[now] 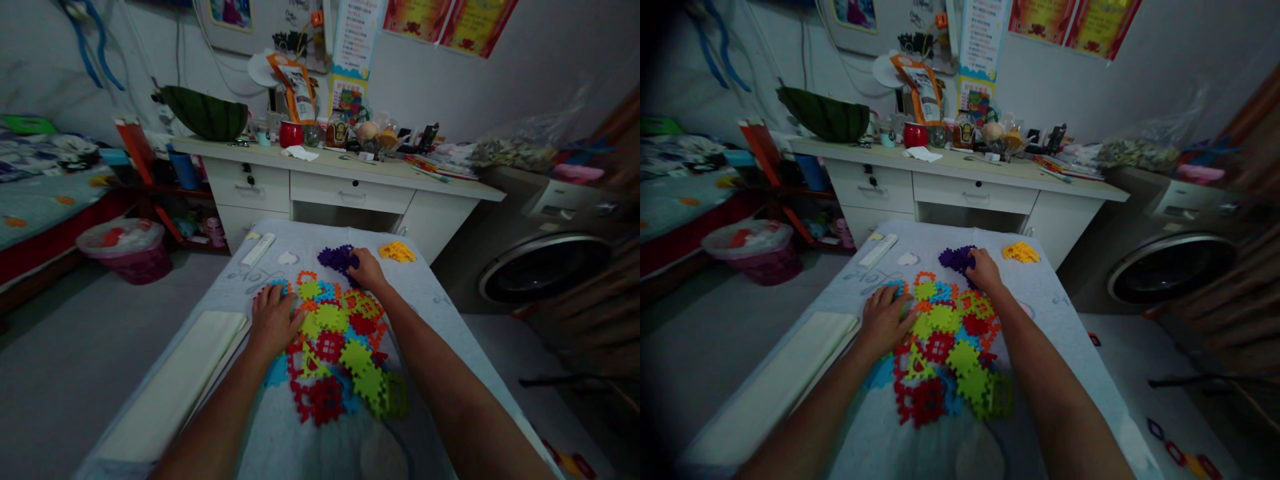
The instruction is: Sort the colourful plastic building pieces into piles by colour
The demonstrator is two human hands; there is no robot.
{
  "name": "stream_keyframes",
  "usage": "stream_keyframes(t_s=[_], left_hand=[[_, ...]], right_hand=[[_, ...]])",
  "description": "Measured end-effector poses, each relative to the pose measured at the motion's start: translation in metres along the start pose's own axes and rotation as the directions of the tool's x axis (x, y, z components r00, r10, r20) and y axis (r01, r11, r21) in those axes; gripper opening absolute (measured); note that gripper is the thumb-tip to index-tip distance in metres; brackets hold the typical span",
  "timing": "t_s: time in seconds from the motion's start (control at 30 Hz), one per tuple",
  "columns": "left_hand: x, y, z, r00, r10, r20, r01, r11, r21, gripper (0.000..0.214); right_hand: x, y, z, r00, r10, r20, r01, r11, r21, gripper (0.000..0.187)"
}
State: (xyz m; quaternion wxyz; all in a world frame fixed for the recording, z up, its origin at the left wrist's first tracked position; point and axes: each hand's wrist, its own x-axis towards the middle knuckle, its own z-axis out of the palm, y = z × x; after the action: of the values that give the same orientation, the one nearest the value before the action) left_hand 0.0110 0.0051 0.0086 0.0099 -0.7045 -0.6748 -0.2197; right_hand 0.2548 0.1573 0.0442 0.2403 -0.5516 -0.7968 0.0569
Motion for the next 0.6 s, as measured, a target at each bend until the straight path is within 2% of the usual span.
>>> stream_keyframes(t_s=[0.13,0.23,0.3,0.4,0.43,0.47,0.5,0.57,0.6], left_hand=[[0.0,0.001,0.0,1.0,0.01,-0.002,-0.01,1.0,0.001,0.039],[0.001,0.0,0.0,0.999,-0.001,-0.044,-0.001,0.999,-0.041,0.038],[0.003,-0.002,0.0,0.996,-0.017,-0.086,0.005,0.991,-0.132,0.04],[0.006,-0.006,-0.002,0.989,-0.066,-0.133,0.02,0.948,-0.317,0.047],[0.006,-0.007,-0.002,0.986,-0.087,-0.143,0.03,0.932,-0.362,0.049],[0.006,-0.008,-0.002,0.983,-0.106,-0.15,0.04,0.92,-0.389,0.05],[0.006,-0.008,-0.003,0.982,-0.116,-0.152,0.046,0.916,-0.398,0.05],[0.006,-0.006,-0.004,0.984,-0.105,-0.141,0.047,0.929,-0.368,0.047],[0.006,-0.005,-0.004,0.987,-0.09,-0.13,0.041,0.94,-0.338,0.045]], right_hand=[[-0.019,-0.021,-0.022,0.994,-0.108,-0.034,0.112,0.978,0.177,0.027],[-0.034,-0.048,-0.042,0.975,-0.222,-0.012,0.214,0.918,0.335,0.023],[-0.044,-0.067,-0.051,0.946,-0.314,0.082,0.246,0.858,0.451,0.022],[-0.048,-0.081,-0.05,0.862,-0.442,0.249,0.236,0.783,0.575,0.037],[-0.043,-0.081,-0.046,0.855,-0.441,0.274,0.222,0.788,0.574,0.042],[-0.036,-0.079,-0.04,0.868,-0.407,0.283,0.206,0.816,0.541,0.045],[-0.026,-0.075,-0.033,0.901,-0.332,0.279,0.17,0.863,0.477,0.045],[-0.003,-0.063,-0.017,0.963,-0.123,0.241,0.062,0.967,0.248,0.046],[0.009,-0.057,-0.008,0.979,0.011,0.204,-0.036,0.992,0.119,0.053]])
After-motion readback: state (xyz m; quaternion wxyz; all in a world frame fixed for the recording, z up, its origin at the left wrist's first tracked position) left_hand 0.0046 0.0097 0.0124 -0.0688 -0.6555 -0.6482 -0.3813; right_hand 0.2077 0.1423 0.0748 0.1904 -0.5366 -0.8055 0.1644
